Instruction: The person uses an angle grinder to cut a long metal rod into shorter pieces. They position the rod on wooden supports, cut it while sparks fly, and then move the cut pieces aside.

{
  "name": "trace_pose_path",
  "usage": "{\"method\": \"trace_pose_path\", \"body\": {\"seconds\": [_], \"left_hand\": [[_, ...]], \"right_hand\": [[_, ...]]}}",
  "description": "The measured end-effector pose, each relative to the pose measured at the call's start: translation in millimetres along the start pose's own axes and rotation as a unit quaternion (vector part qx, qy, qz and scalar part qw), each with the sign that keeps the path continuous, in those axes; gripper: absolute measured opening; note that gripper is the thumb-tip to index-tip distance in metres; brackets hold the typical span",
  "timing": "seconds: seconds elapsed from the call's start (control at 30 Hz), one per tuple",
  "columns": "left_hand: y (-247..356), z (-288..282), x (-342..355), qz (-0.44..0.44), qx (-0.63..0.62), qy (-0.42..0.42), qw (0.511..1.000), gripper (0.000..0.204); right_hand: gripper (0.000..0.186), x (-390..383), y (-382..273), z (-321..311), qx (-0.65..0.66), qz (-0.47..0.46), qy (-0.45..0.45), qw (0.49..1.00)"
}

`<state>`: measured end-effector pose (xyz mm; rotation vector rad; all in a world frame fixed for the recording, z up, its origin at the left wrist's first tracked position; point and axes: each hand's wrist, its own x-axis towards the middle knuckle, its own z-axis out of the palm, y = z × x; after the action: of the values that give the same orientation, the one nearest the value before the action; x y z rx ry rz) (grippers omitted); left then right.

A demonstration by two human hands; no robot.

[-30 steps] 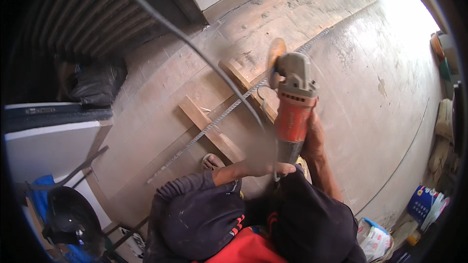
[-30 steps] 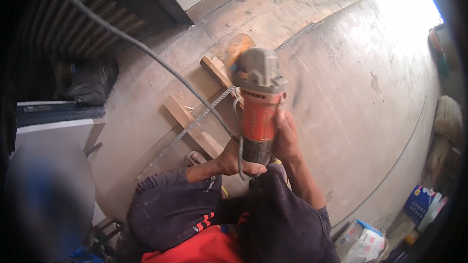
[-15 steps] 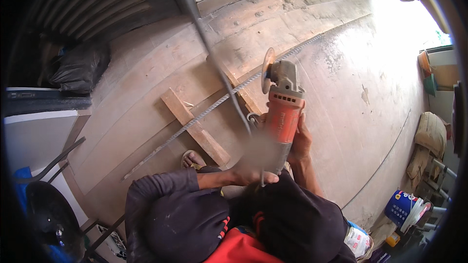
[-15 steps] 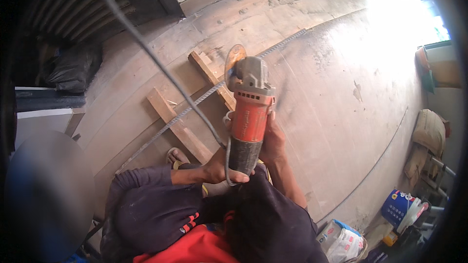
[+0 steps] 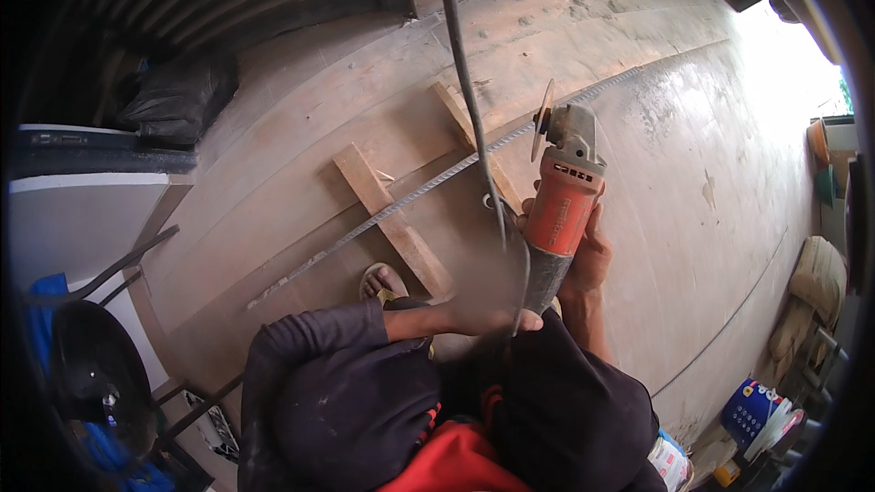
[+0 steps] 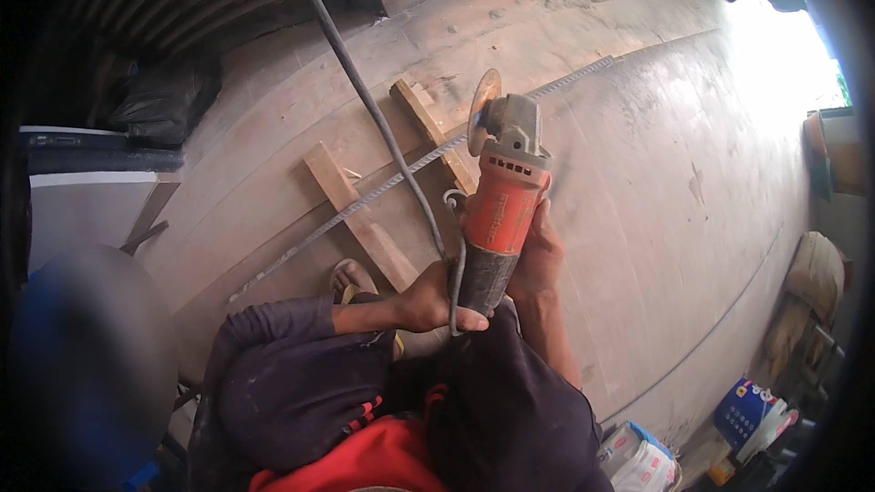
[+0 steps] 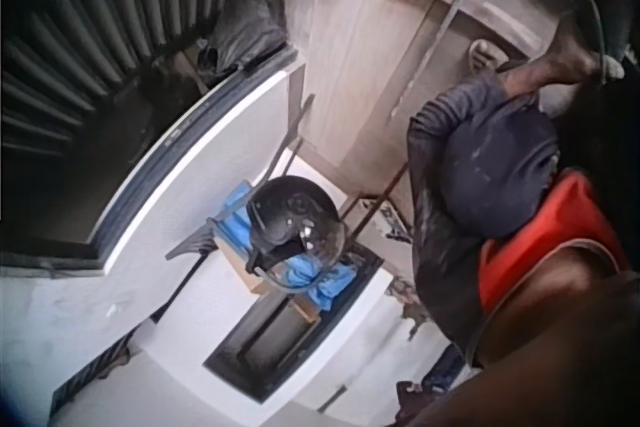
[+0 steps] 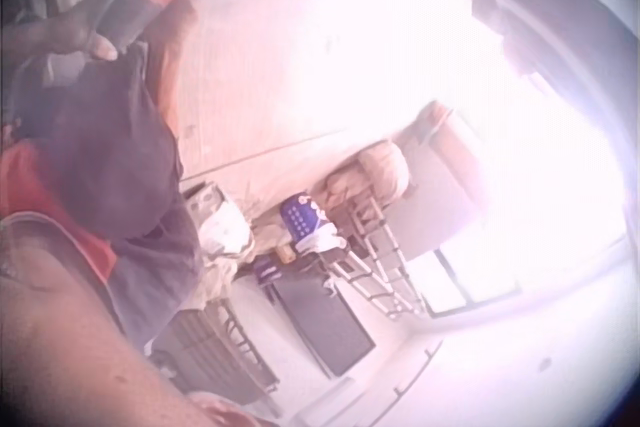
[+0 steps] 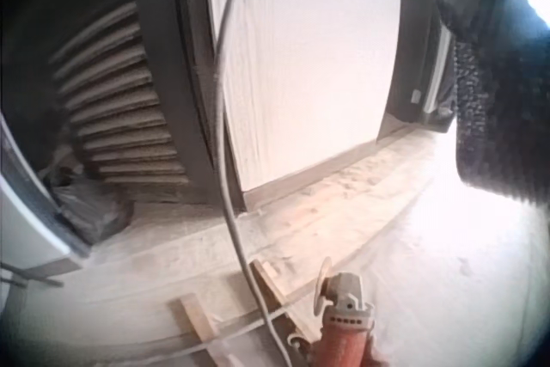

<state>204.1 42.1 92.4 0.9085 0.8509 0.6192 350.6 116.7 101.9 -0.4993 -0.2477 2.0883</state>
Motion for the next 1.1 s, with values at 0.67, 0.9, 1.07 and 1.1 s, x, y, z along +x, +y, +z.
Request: {"method": "trace_pose_path", "body": {"seconds": [0.67,0.9,1.07,1.1], "left_hand": [[-2,-2,9,-0.023,-0.064,-0.064,0.996,0.049],[5,-10,9,0.118,-0.053,-0.047,0.990,0.058],[-34,-50,-35,0.082,0.094,0.029,0.992,0.029],[-43,-55,-47,0.069,0.124,0.037,0.989,0.028]], "right_hand": [[0.080,-4,-5,7,-0.113,0.020,-0.015,0.993],[0.078,-6,-5,-6,-0.215,0.094,-0.071,0.969],[0.067,4,-6,24,-0.320,0.014,0.050,0.946],[0.065,3,-15,14,-0.370,0.008,0.067,0.927]]}}
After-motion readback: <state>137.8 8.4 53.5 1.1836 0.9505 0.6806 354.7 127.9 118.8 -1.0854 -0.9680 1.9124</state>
